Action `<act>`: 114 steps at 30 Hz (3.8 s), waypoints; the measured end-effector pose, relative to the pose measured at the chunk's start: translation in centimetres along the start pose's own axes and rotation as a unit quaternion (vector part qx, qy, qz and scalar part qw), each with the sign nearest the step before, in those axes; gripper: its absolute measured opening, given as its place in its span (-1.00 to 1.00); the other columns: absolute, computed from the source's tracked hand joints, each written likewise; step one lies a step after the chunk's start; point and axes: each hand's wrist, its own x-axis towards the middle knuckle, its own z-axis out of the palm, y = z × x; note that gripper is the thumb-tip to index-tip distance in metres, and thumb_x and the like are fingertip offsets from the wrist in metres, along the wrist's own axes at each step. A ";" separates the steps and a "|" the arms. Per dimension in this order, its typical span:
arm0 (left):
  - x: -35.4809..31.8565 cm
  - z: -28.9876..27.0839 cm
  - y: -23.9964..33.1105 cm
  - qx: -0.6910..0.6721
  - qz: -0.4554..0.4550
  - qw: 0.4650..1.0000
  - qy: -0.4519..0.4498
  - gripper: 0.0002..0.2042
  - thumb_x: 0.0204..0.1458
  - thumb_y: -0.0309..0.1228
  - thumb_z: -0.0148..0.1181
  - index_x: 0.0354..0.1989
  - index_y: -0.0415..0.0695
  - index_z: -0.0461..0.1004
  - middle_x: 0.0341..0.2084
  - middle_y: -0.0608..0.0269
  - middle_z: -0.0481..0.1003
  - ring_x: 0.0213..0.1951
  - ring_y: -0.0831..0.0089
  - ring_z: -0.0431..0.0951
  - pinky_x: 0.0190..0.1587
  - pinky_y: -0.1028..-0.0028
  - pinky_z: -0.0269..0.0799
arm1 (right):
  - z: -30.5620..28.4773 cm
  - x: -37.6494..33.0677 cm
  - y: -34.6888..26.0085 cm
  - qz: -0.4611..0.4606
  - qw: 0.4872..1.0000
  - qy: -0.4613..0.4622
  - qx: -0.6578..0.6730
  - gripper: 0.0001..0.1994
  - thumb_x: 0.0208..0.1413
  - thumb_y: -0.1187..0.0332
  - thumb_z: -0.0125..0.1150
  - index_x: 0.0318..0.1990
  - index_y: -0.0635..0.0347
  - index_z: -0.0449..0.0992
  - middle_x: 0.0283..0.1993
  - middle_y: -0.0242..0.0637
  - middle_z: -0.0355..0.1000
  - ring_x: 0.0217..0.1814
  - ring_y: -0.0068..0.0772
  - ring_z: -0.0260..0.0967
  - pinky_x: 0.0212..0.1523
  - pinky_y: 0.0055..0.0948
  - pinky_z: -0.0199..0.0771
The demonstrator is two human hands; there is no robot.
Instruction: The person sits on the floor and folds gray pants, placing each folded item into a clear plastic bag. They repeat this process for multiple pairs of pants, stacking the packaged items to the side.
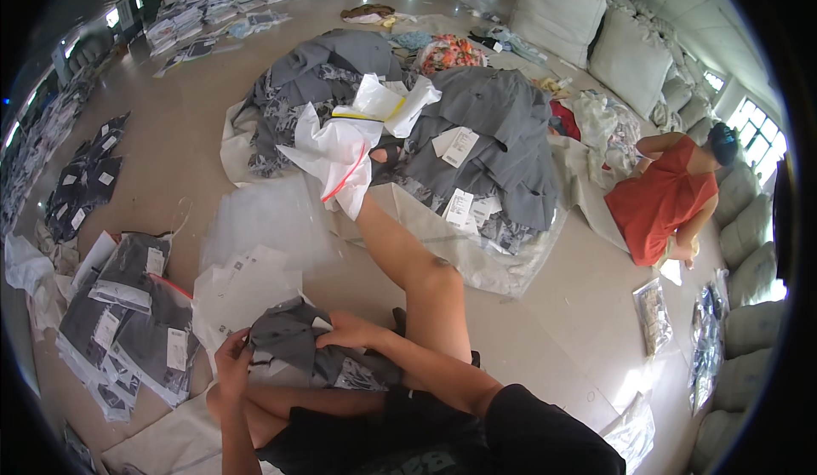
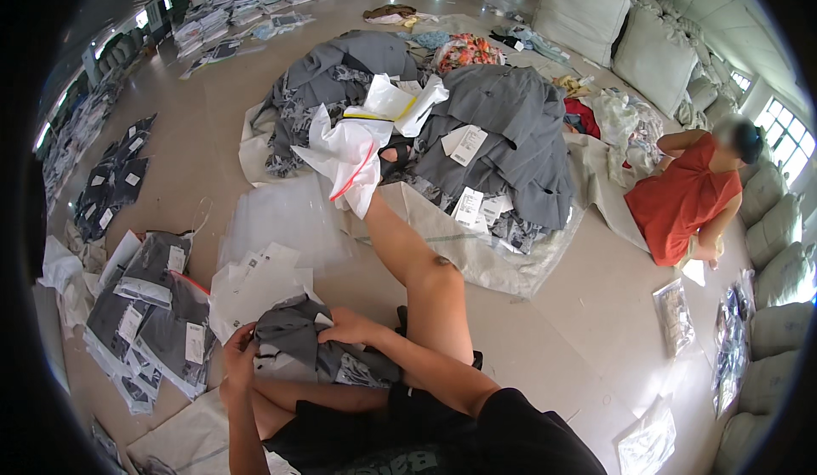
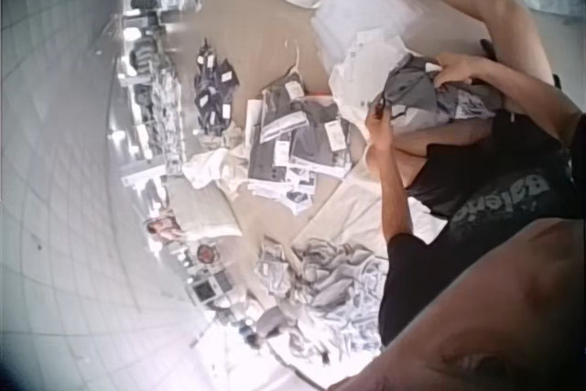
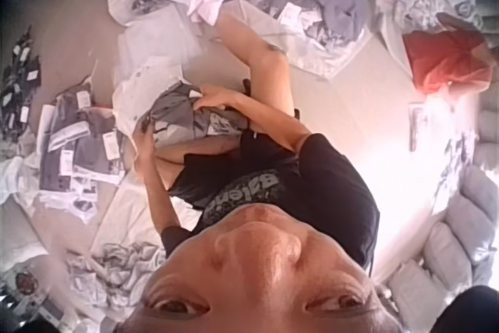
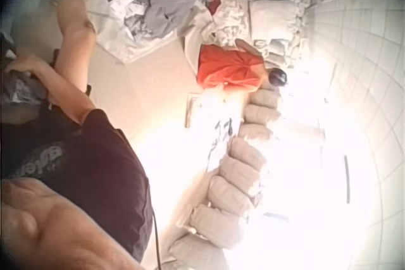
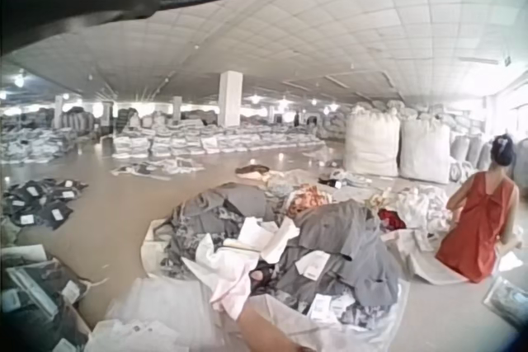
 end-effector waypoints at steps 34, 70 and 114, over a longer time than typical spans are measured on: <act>-1.4 4.7 -8.1 0.194 0.029 0.968 0.156 -0.56 0.18 -0.60 0.00 0.25 -0.41 0.39 -0.07 -0.31 0.54 0.04 -0.08 0.53 0.18 0.17 0.40 | 5.0 2.4 1.5 -0.007 0.939 0.189 0.289 -0.55 0.29 0.30 0.37 0.25 0.30 0.47 0.12 -0.31 0.55 0.13 -0.48 0.45 0.18 -0.38 0.49; -1.6 9.6 -5.6 0.474 0.021 0.880 0.016 -0.55 0.08 -0.30 0.36 -0.03 -0.22 0.24 -0.45 -0.07 0.62 -0.41 -0.12 0.67 -0.33 0.01 0.57 | 2.5 11.5 3.2 -0.167 0.852 0.322 -0.377 0.03 0.20 -0.15 0.32 0.56 0.39 -0.03 0.48 0.46 0.09 0.37 0.49 0.27 0.31 0.15 0.41; 0.5 6.0 -14.2 0.544 0.026 0.828 -0.132 -0.86 0.05 -0.64 0.08 -0.22 -0.29 0.49 -0.24 -0.22 0.59 -0.18 -0.20 0.64 -0.12 -0.01 0.60 | 3.4 0.7 4.1 -0.003 0.894 0.025 -0.447 -0.75 0.23 0.34 0.13 -0.05 0.33 0.48 -0.09 0.04 0.51 -0.04 0.10 0.56 -0.06 0.09 0.57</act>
